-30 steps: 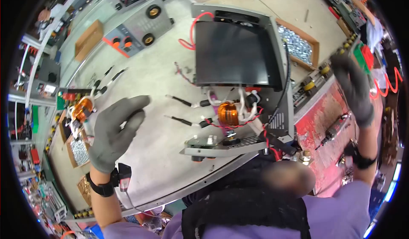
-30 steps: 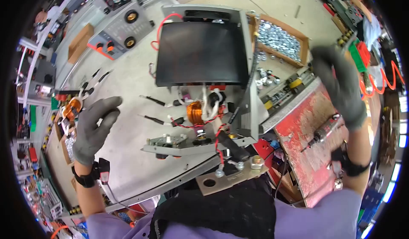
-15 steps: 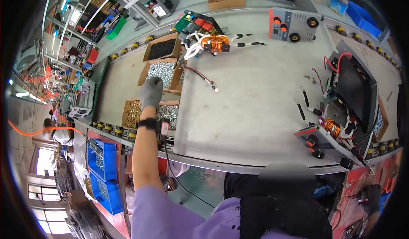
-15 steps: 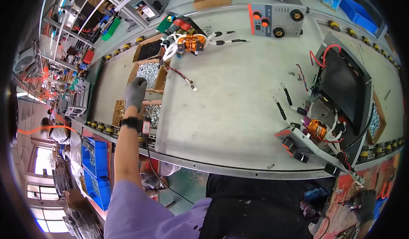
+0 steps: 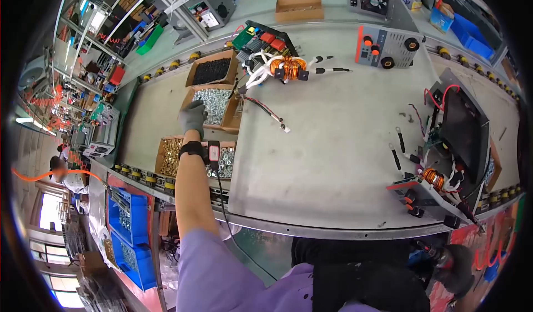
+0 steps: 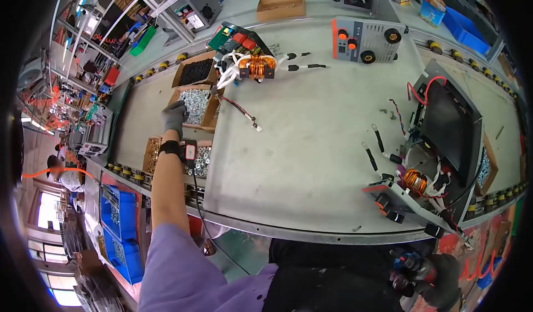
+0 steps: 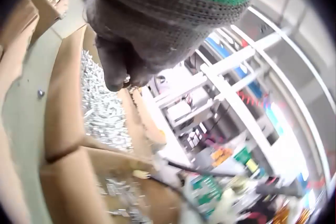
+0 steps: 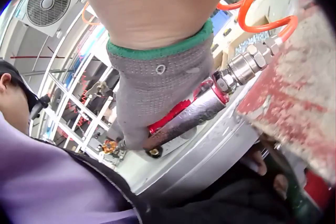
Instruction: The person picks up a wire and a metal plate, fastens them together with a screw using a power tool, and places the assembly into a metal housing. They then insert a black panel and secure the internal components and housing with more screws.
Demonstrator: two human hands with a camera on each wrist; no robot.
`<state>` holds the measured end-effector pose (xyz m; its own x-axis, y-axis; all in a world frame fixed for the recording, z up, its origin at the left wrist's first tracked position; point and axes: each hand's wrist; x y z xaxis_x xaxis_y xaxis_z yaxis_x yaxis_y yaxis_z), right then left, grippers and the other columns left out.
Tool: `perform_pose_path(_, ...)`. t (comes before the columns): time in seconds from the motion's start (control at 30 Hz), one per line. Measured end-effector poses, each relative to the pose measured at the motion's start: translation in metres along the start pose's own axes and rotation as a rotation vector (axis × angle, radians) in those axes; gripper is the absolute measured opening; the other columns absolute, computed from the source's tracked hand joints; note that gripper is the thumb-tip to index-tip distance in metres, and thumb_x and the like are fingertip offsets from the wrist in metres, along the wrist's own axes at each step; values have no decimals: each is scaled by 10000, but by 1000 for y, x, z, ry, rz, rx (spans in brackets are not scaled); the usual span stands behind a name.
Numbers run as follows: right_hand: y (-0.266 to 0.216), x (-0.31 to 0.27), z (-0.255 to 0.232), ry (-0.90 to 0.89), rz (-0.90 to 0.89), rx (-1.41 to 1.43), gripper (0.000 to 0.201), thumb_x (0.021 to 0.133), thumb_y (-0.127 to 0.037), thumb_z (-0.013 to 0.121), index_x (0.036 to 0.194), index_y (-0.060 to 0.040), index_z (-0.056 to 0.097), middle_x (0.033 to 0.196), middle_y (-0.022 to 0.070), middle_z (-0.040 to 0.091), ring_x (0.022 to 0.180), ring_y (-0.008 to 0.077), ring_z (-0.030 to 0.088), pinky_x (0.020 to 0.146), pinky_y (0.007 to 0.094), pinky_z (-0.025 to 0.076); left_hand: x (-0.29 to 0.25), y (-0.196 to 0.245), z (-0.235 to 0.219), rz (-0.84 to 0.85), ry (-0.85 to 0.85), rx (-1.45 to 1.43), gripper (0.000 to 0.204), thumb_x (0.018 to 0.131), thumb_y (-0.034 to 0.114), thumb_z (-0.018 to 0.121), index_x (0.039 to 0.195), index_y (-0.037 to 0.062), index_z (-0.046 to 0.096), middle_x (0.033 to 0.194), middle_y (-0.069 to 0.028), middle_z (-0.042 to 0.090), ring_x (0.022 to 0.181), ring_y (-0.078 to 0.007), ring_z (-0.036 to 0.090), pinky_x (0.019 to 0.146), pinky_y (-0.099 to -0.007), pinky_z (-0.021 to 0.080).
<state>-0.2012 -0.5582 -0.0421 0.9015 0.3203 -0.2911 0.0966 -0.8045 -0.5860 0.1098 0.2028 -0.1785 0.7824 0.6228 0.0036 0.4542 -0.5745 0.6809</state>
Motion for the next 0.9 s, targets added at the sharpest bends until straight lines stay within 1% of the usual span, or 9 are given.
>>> perform_pose_path(0.07, -56, 36, 5, -68, 34, 220, 758, 726, -656, 675, 1058, 20, 593, 919, 150, 636, 791, 348, 623, 729, 423, 480, 9, -37, -1, 107, 48, -750, 226, 889, 23, 585, 1104, 13, 656, 1029, -120, 673, 880, -148, 651, 632, -271, 563)
perform_pose_path(0.1, -74, 48, 7, -128, 77, 433, 727, 732, -613, 699, 1058, 29, 597, 896, 140, 644, 757, 337, 636, 708, 411, 496, 2, -26, -11, -258, 53, -1164, 255, 940, 28, 535, 1184, -13, 594, 1099, -107, 646, 901, -171, 642, 712, -241, 567)
perform_pose_path(0.23, -44, 50, 37, -134, -33, 357, 627, 680, -376, 787, 1138, 7, 596, 991, 135, 660, 871, 295, 656, 777, 393, 505, -84, 7, -14, 337, -174, -600, 293, 972, 23, 485, 1247, -75, 504, 1121, -111, 633, 1005, -140, 595, 863, -244, 522)
perform_pose_path(0.27, -44, 54, 38, -135, -17, 366, 627, 680, -376, 787, 1138, 7, 596, 991, 135, 660, 871, 295, 656, 777, 393, 505, -98, 9, -10, 112, -373, -1197, 280, 975, 14, 481, 1238, -78, 509, 1141, -114, 623, 1029, -137, 585, 862, -236, 517)
perform_pose_path(0.3, -44, 59, 36, -216, -3, 386, 704, 621, -400, 829, 1152, -4, 591, 1016, 136, 657, 897, 297, 654, 796, 389, 504, -133, 32, -4, 216, -359, -1041, 283, 968, 18, 503, 1240, -58, 516, 1140, -116, 611, 1017, -158, 595, 852, -222, 531)
perform_pose_path(0.33, -44, 64, 34, -296, 14, 408, 783, 562, -424, 871, 1166, -15, 586, 1041, 138, 654, 922, 300, 651, 814, 386, 504, -165, 58, -5, -92, -635, -1466, 288, 956, 21, 527, 1238, -37, 525, 1133, -129, 605, 996, -177, 606, 834, -213, 545)
perform_pose_path(0.4, -58, 74, 37, -248, -9, 447, 981, 476, -558, 897, 1212, -17, 538, 1084, 173, 658, 1010, 341, 650, 872, 410, 500, -228, 99, 7, -265, -753, -1504, 286, 948, 10, 521, 1234, -9, 532, 1145, -162, 590, 990, -189, 604, 805, -222, 553)
perform_pose_path(0.6, -97, 102, 30, -191, 87, 384, 838, 591, -456, 874, 1223, -47, 505, 974, 189, 669, 910, 368, 669, 800, 415, 520, -352, 178, 57, -492, -1181, -1595, 423, 895, 12, 607, 1305, 45, 506, 1110, -81, 531, 920, -136, 530, 796, -249, 512)
perform_pose_path(0.9, -78, 95, 38, -57, 39, 330, 740, 628, -472, 850, 1152, -48, 546, 856, 181, 670, 767, 371, 676, 674, 410, 534, -371, 200, 75, -459, -1205, -1419, 518, 812, -39, 627, 1305, 41, 488, 1087, -59, 501, 911, -116, 514, 765, -234, 497)
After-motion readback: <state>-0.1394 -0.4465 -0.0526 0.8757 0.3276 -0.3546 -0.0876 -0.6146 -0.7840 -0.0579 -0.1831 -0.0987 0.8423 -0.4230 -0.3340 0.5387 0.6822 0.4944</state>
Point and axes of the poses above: each hand's wrist, its own x-axis towards the middle knuckle, its own z-axis out of the palm, y = z × x
